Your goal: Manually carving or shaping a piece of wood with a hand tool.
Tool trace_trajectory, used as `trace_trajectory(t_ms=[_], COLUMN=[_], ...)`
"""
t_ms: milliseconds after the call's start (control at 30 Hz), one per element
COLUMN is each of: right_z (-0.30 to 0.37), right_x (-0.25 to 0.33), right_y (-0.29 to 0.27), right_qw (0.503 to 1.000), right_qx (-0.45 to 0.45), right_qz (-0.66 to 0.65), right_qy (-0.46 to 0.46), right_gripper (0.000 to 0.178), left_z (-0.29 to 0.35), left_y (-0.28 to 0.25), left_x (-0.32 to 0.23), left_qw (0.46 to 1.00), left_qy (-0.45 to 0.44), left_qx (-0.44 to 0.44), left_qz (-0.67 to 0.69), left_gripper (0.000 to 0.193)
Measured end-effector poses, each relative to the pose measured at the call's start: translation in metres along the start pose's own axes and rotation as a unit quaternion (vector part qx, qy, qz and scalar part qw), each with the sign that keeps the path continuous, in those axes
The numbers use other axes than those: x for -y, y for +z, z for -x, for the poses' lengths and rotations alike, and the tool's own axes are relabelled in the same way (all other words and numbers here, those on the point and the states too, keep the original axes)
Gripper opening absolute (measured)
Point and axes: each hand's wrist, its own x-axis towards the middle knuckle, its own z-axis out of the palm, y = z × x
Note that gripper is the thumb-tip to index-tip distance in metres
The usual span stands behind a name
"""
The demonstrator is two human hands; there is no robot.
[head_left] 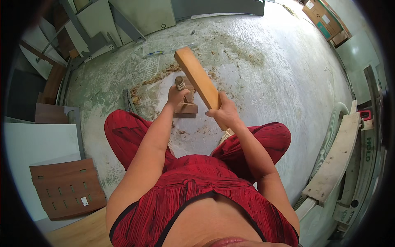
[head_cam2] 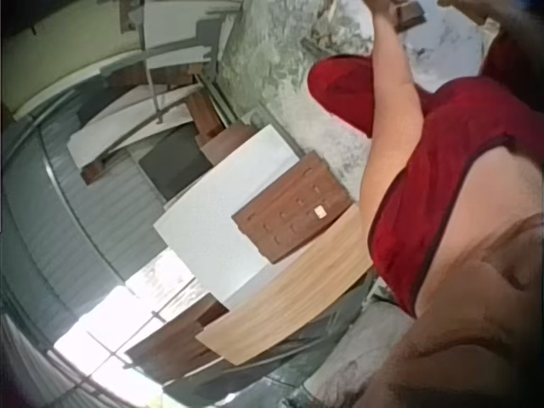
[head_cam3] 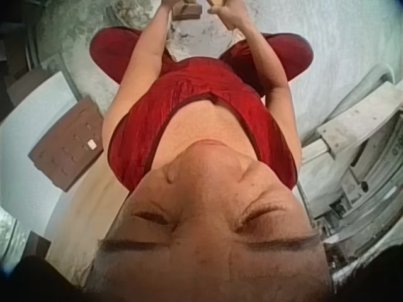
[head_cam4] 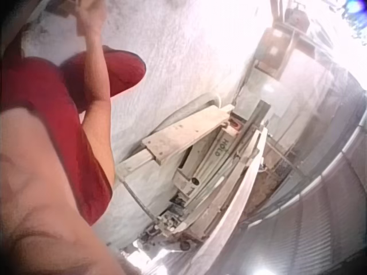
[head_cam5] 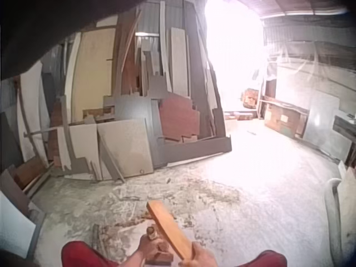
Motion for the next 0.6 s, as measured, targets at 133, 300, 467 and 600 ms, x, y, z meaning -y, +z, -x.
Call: trace_trajectory(t_ms=[133,300,467,600], right_z=[0.003,0.012,-0.002,0.004], right_x=[0.0,0.007,-0.01,0.007], right_y=[-0.003,0.0,0.018,0.005], right_qw=[0.995,0.947,0.991,0.997], right_qx=[-0.065,-0.148,0.0,0.024], right_qz=[-0.045,-0.156,0.111,0.054], right_qy=[-0.066,-0.239,-0.068,-0.045], right_gripper=[0.078,0.075,0.073,0.072], left_z=[-0.008,-0.015,-0.006,-0.01], left_y=[0.014,0.023,0.035,0.031], left_x=[0.013,0.02,0.012,0.014], left_qw=[1.0,0.998,0.992,0.994], left_qy=[0.021,0.04,0.111,0.092], left_qx=[-0.005,-0.046,-0.04,-0.052], left_qz=[0.0,-0.036,0.039,0.015], left_gripper=[0.029,0.035,0.038,0.041])
